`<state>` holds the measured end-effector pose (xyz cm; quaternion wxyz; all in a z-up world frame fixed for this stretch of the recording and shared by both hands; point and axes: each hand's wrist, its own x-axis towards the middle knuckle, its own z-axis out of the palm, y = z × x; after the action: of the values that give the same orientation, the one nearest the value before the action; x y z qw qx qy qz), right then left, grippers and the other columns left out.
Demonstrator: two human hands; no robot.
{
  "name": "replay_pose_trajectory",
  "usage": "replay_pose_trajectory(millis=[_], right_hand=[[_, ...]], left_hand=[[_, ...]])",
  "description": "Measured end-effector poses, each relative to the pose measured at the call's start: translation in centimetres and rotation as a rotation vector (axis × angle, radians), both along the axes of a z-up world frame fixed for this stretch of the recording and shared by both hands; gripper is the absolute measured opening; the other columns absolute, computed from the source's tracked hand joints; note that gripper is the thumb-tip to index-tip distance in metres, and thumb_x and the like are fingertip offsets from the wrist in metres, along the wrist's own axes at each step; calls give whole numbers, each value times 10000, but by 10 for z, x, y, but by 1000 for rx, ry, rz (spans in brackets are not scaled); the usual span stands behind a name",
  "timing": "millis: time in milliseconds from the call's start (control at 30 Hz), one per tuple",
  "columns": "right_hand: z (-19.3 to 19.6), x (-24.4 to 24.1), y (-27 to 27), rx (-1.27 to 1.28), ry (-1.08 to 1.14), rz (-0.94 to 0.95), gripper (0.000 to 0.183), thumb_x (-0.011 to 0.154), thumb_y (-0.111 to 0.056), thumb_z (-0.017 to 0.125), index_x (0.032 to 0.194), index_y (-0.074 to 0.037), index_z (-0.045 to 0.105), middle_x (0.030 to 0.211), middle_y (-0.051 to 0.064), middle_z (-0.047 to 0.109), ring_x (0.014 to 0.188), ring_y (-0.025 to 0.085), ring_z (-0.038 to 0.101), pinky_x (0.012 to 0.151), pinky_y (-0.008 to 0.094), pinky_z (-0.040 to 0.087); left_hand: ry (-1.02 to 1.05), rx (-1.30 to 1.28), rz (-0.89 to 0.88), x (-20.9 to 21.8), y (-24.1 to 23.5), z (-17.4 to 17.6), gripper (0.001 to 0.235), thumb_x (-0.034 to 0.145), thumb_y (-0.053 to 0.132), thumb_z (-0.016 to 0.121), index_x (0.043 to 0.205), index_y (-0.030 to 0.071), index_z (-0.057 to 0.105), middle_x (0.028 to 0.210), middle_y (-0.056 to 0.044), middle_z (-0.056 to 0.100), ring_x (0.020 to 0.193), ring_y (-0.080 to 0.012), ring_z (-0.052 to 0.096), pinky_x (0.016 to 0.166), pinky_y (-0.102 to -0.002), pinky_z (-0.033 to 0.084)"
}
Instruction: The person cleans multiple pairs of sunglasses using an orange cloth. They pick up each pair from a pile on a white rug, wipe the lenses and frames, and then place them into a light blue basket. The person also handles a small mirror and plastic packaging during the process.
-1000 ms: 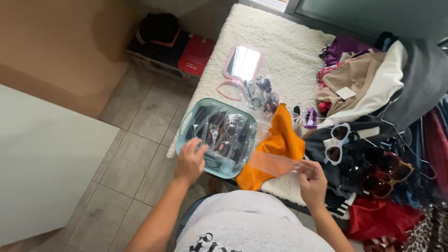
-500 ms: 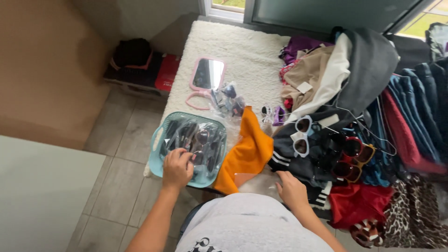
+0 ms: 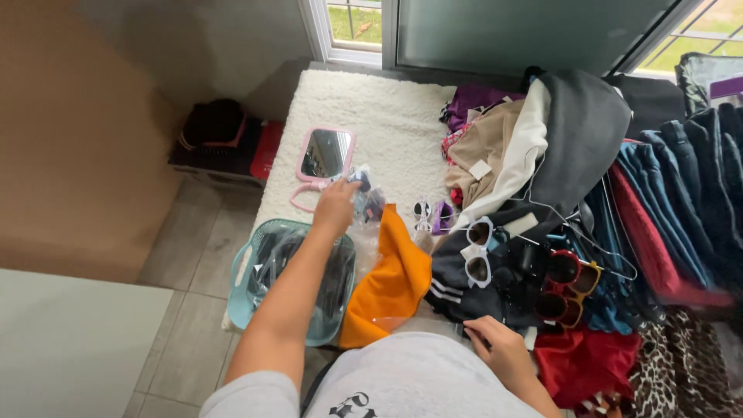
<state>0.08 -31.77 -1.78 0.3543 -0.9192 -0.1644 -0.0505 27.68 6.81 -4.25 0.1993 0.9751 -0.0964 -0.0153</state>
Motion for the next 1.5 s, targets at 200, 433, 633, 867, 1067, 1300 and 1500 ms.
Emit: replay_pose_trajectory(millis=[200,433,633,867,1067,1300,1500], right_hand=[[14,17,3,27,51,-24,114,883,-137,735,993,-115,749,891,-18,754,741,117,709,699,261,549],[-2,24,4,89,-4,-34,96,895,-119,707,980,-123,751,863,-37,754,703,91,696,648,218,547],[-4,32,5,97,25,-5,104,893,-133,718,989,-116,753,852,-21,745,696,105,689,651,228,537],[9,39,13,107,-26,99,98,900,-104,715,992,-83,739,859,4,738,724,121,702,676,244,544],[7,33,16,134,33,122,115,904,-106,705,1009,-85,749,875,10,742,692,108,681,655,234,533],[-1,15,17,158,40,139,111,912,-118,698,1007,-93,750,908,8,748,725,101,686,683,217,515],[-11,-12,19,210,88,91,129,913,-83,691,1018,-60,764,905,22,744,706,91,644,681,225,502]], left_hand=[[36,526,-310,59,-43,-9,832,861,75,709,1573,298,342,1683,-187,195,1501,-473,254,1164,-536,326],[-282,609,-453,92,-18,-54,203,907,217,592,966,200,786,1195,-79,696,1442,-423,441,1107,-577,381],[-334,498,-535,38,29,34,259,835,37,685,1046,176,742,1196,-81,748,1333,-341,578,1246,-612,216],[-755,282,33,-49,134,111,207,868,0,686,732,115,581,707,-51,566,696,-258,554,1088,-501,416],[-453,-140,637,-141,192,103,188,878,209,851,926,135,685,860,-43,721,784,-294,655,741,-435,491],[-377,-1279,952,-193,205,48,254,828,66,846,855,107,597,791,-99,722,683,-159,722,668,-304,614],[-284,-1663,1069,-222,199,28,298,847,-3,799,781,132,542,858,-178,742,710,-228,732,673,-361,637]])
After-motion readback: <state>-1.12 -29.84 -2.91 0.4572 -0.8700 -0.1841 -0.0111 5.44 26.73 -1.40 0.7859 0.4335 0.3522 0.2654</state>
